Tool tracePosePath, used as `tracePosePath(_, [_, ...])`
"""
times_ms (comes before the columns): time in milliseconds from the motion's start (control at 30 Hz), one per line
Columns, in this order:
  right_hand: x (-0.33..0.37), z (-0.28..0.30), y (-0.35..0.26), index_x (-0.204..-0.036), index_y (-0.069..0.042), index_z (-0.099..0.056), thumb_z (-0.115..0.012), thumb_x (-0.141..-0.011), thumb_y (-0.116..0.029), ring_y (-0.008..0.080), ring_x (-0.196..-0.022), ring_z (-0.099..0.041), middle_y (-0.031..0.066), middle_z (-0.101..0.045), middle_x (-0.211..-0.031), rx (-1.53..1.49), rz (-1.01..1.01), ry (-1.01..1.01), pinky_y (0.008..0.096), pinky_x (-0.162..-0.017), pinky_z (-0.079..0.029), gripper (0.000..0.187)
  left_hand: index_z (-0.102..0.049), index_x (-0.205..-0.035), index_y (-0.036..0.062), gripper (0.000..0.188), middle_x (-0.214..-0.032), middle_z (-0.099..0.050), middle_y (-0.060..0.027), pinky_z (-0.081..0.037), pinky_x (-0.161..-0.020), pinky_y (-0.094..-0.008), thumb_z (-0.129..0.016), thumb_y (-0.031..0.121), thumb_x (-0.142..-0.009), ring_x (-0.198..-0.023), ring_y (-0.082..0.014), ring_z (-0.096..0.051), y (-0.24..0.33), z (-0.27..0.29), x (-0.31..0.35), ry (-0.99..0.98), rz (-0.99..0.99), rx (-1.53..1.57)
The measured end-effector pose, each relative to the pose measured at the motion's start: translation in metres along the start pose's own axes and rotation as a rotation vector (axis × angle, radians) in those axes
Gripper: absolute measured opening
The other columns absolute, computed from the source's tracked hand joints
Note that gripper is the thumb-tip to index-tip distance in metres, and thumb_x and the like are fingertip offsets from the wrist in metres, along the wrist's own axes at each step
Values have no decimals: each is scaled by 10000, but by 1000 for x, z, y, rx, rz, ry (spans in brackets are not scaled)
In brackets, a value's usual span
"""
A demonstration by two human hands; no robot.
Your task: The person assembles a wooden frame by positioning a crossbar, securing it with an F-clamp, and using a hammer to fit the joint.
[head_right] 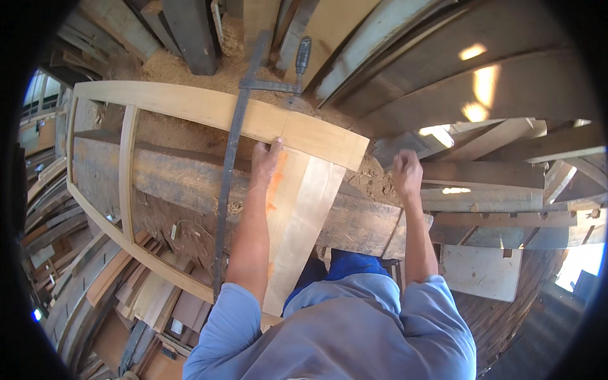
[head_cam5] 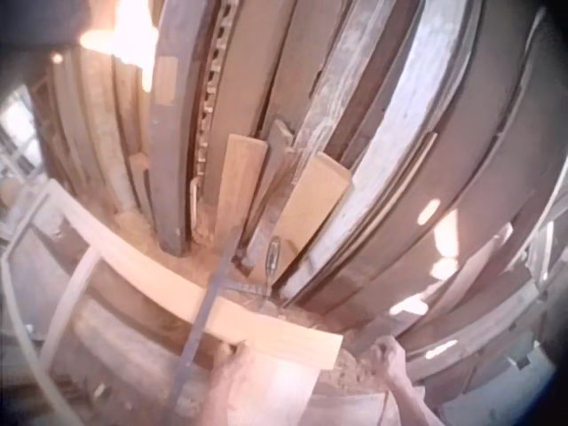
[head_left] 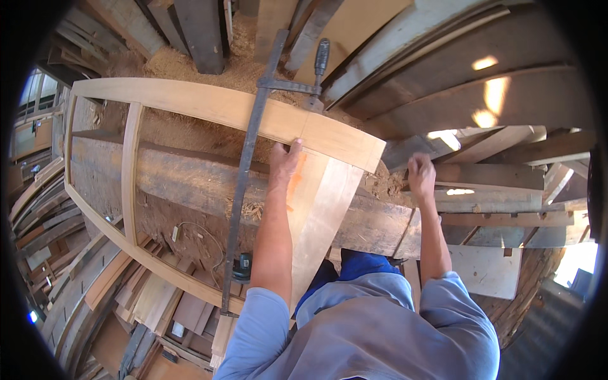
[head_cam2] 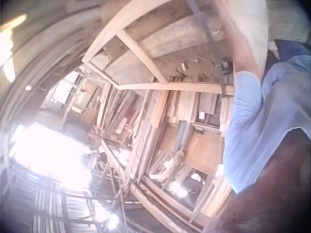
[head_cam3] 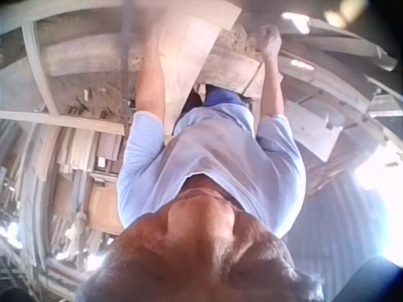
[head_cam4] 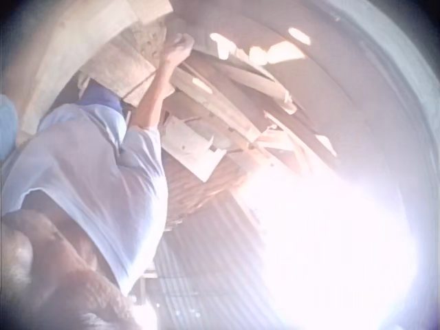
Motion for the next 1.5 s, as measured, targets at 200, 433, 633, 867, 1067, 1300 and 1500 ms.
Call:
tracePosePath(200, [131,-31,34,-1201,-115,-584,-565,-899,-274,324,-1135,-525,146,-564,-1229,529,-56,-145,541,-1039,-316,342,-614,-1096,-66,445,-973,-690,-107,-489,-802,-312,-682,337,-917,-890,-168,-627,4,3,6,65,40,-241])
tracePosePath(433, [127,-47,13,-1213,-115,-601,-460,-942,-285,320,-1180,-515,132,-624,-1177,460,-154,-138,565,-1104,-206,350,-606,-1160,-4,466,-1037,-669,-215,-460,-892,-502,-649,378,-896,-1024,-395,-627,17,0,29,301,114,-939])
tracePosePath(633, [130,-68,19,-1114,-113,-653,-469,-915,-355,313,-1085,-568,120,-667,-1073,638,136,3,540,-1051,-284,363,-604,-1143,27,386,-1108,-635,-166,-485,-893,-397,-697,277,-864,-1053,-283,-620,31,-26,178,338,-616,-856])
tracePosePath(867, [115,-78,76,-1090,-205,-692,-385,-915,-491,374,-1013,-657,156,-702,-1065,640,-36,-272,502,-876,-489,455,-640,-841,40,282,-781,-663,-75,-500,-676,-310,-679,315,-888,-697,-146,-597,-191,24,490,270,528,-14])
tracePosePath(1067, [100,-83,89,-1178,-133,-677,-391,-887,-617,411,-1089,-621,177,-687,-1120,604,-181,-326,505,-924,-477,633,-469,-1183,-106,875,-1188,-556,-289,-486,-921,-416,-873,441,-633,-1056,-378,-595,-227,141,675,1241,913,-822])
tracePosePath(1300, [63,-114,137,-1113,-18,-668,-338,-974,-435,424,-988,-650,243,-684,-1060,769,94,-498,472,-882,-517,550,-379,-1275,-93,938,-1214,-543,-277,-470,-960,-431,-904,299,-604,-1113,-380,-582,-282,169,642,1158,754,-223])
tracePosePath(1500, [61,-111,132,-1061,-16,-685,-353,-965,-356,414,-950,-670,240,-692,-1028,686,52,-481,477,-882,-524,486,-414,-1243,-50,861,-1154,-579,-244,-478,-934,-411,-899,278,-612,-1094,-350,-597,-289,176,649,1126,616,-106])
Point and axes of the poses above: each hand's wrist, its own x-axis away from the middle knuckle, its own z-axis out of the back of the hand, y = z × x, the point moved 8 cm from there along -x, towards the middle knuckle
